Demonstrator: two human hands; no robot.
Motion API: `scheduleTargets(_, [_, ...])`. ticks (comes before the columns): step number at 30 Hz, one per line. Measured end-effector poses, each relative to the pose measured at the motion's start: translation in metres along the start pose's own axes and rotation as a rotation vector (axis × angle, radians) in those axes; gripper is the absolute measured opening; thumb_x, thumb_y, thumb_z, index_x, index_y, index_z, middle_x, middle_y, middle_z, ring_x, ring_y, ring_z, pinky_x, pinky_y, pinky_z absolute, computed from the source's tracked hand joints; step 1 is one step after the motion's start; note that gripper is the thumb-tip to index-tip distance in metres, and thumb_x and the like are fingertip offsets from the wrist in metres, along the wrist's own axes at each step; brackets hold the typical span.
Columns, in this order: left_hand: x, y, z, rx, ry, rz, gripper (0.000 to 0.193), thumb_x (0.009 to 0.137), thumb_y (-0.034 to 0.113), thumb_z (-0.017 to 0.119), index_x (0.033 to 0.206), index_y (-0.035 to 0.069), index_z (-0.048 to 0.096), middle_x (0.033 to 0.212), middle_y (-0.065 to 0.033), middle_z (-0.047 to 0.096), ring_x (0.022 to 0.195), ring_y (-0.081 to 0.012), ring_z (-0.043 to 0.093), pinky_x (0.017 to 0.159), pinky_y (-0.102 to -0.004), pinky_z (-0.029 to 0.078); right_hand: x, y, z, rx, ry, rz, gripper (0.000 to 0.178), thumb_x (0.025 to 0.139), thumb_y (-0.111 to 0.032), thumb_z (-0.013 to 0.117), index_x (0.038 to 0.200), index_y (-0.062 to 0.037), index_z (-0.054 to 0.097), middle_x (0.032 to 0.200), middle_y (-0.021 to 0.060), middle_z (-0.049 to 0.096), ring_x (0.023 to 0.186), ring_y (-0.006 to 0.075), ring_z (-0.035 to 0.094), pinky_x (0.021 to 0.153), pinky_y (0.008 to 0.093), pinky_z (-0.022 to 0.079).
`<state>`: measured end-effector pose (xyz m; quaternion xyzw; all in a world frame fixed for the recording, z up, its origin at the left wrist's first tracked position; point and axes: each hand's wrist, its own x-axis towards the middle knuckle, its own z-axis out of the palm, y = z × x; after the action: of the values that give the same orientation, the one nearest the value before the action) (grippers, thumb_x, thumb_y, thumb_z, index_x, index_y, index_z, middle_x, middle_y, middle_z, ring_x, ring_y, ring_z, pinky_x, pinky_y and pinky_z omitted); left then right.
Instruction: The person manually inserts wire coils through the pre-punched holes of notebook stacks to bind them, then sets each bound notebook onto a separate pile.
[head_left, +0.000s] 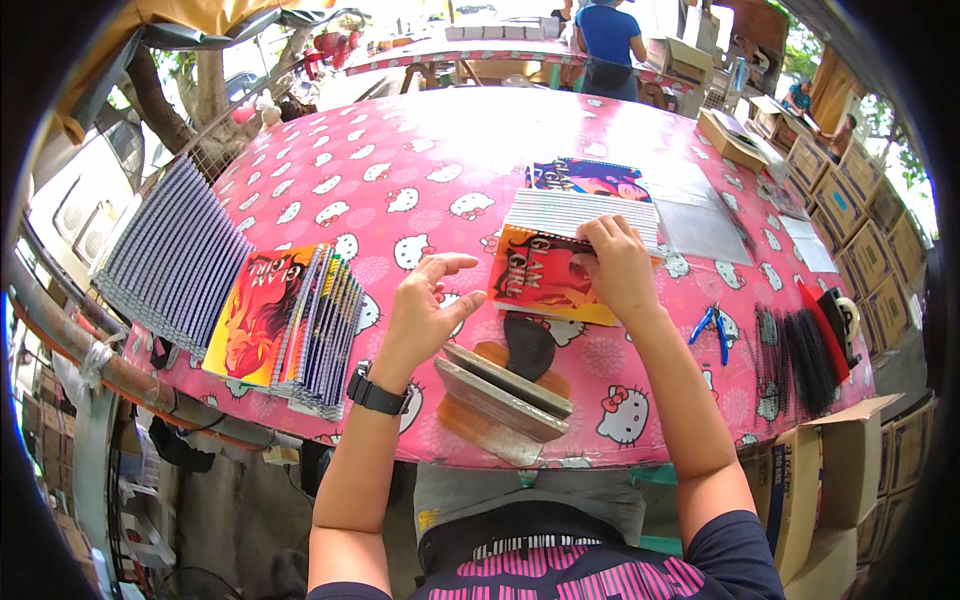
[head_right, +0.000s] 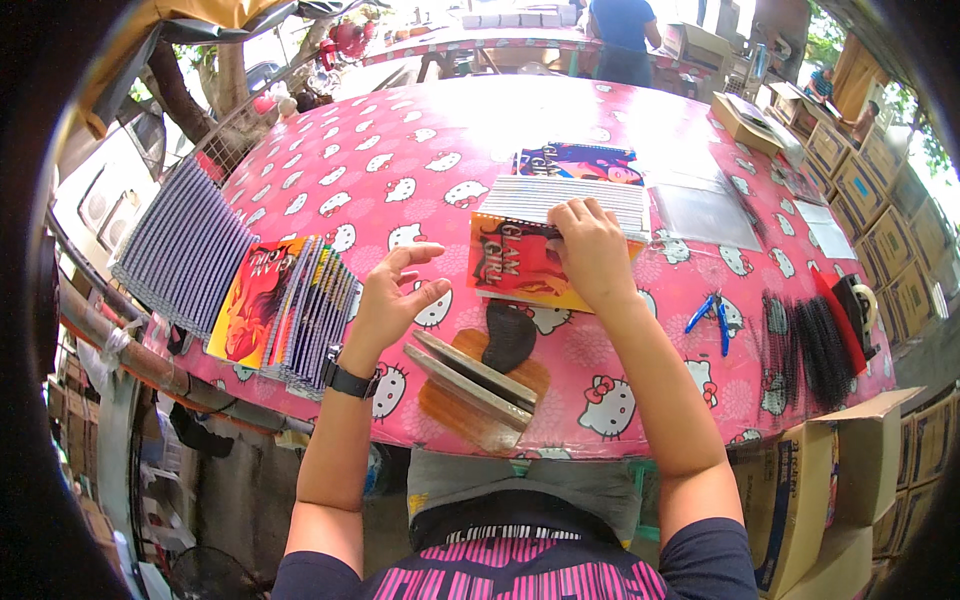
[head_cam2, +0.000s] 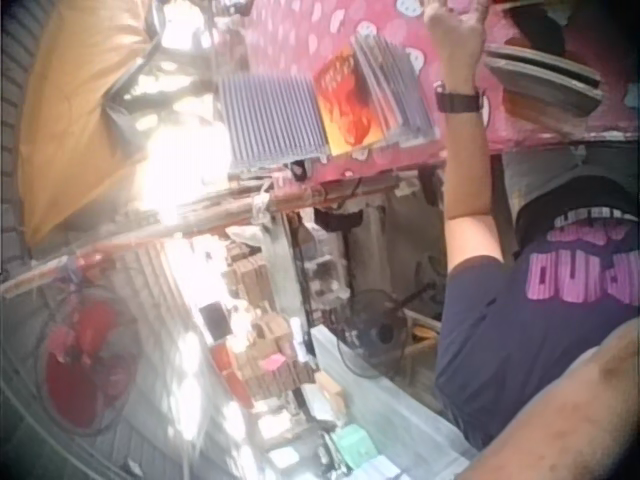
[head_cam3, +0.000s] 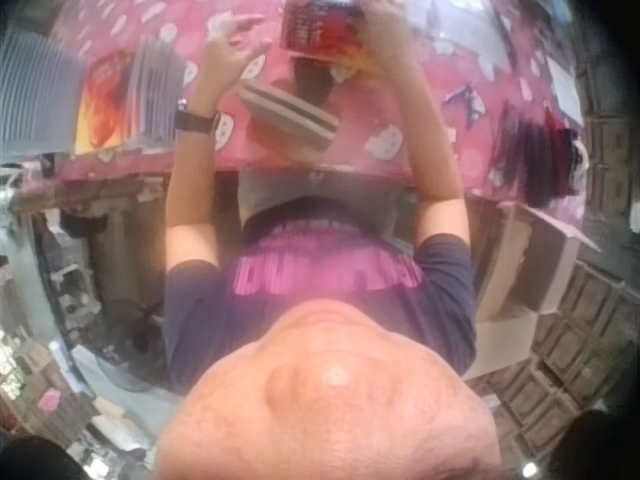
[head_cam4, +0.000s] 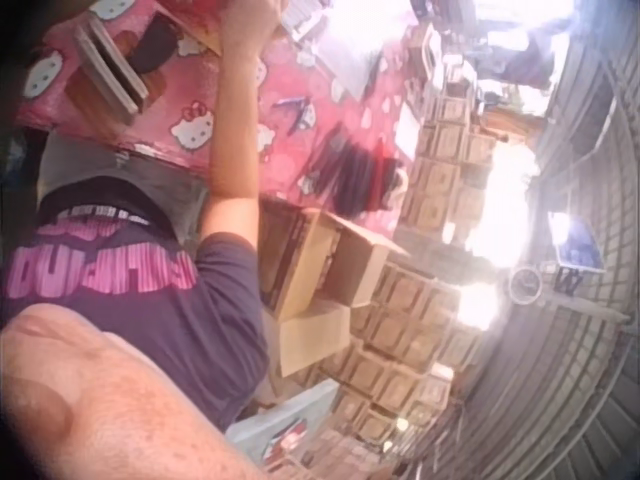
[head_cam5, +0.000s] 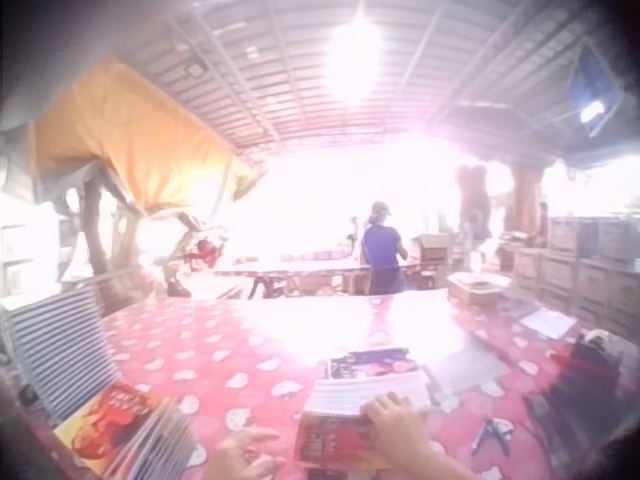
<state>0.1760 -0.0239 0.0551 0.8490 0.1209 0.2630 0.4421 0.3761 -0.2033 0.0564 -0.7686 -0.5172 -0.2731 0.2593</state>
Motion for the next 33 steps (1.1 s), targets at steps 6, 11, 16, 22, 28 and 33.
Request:
scheduleTargets(6, [0.003, 0.023, 0.02, 0.054, 0.322, 0.325, 0.047, 0.078, 0.021, 0.076, 0.12, 0.007, 0.059, 0.115, -0.0088, 0.063, 0.109, -0.0193, 0.059, 0.089, -0.0356, 0.048, 0.0, -0.038, -0.045, 0.135, 0.067, -0.049, 0.024, 0.068, -0.006, 0.073, 0.084, -0.0079, 0.055, 0.077, 0.0077, 0.057, 0.082, 0.027, 0.057, 0.076, 0.0384, 0.046])
scheduleTargets(11, [-0.011, 0.041, 0.003, -0.204, 0.093, 0.4, 0.035, 0.077, 0.004, 0.074, 0.109, 0.004, 0.061, 0.093, -0.004, 0.067, 0.086, -0.017, 0.065, 0.073, -0.0291, 0.052, -0.015, -0.08, -0.095, 0.205, 0.37, -0.041, 0.019, 0.074, -0.006, 0.072, 0.089, -0.0076, 0.062, 0.082, 0.0061, 0.062, 0.082, 0.0236, 0.06, 0.077, 0.0334, 0.047])
scheduleTargets(16, [-0.031, 0.045, -0.033, -0.765, -0.016, 0.25, 0.02, 0.078, -0.006, 0.071, 0.096, 0.0, 0.064, 0.088, -0.0043, 0.066, 0.082, -0.0118, 0.064, 0.07, -0.0273, 0.054, -0.081, -0.063, -0.104, 0.533, 0.153, 0.338, 0.028, 0.072, -0.004, 0.075, 0.099, -0.0023, 0.067, 0.088, 0.008, 0.067, 0.086, 0.0204, 0.064, 0.076, 0.0303, 0.049])
scheduleTargets(22, [-0.029, 0.034, -0.037, -0.586, -0.119, 0.148, 0.032, 0.071, -0.006, 0.076, 0.096, 0.002, 0.058, 0.088, -0.0091, 0.065, 0.078, -0.0169, 0.065, 0.066, -0.0292, 0.055, -0.125, -0.094, -0.092, 0.652, -0.088, 0.387, 0.019, 0.076, -0.003, 0.072, 0.094, 0.0009, 0.069, 0.081, 0.0105, 0.07, 0.067, 0.0195, 0.066, 0.062, 0.0299, 0.05])
scheduleTargets(28, [-0.02, 0.017, -0.045, -0.583, -0.161, -0.011, 0.036, 0.074, -0.008, 0.073, 0.106, 0.0, 0.058, 0.093, -0.0081, 0.067, 0.084, -0.0154, 0.066, 0.072, -0.0289, 0.056, -0.117, -0.099, -0.095, 0.548, -0.069, 0.212, 0.019, 0.076, -0.005, 0.073, 0.094, 0.002, 0.068, 0.081, 0.0127, 0.069, 0.067, 0.0212, 0.066, 0.061, 0.0301, 0.049])
scheduleTargets(33, [-0.021, 0.003, -0.028, -0.732, -0.064, 0.178, 0.041, 0.075, -0.011, 0.07, 0.112, 0.0, 0.056, 0.103, -0.0084, 0.065, 0.091, -0.0151, 0.065, 0.08, -0.0287, 0.056, -0.115, -0.099, -0.088, 0.462, 0.018, 0.22, 0.023, 0.076, -0.004, 0.073, 0.097, 0.0018, 0.067, 0.084, 0.0131, 0.069, 0.07, 0.0227, 0.067, 0.063, 0.0306, 0.05])
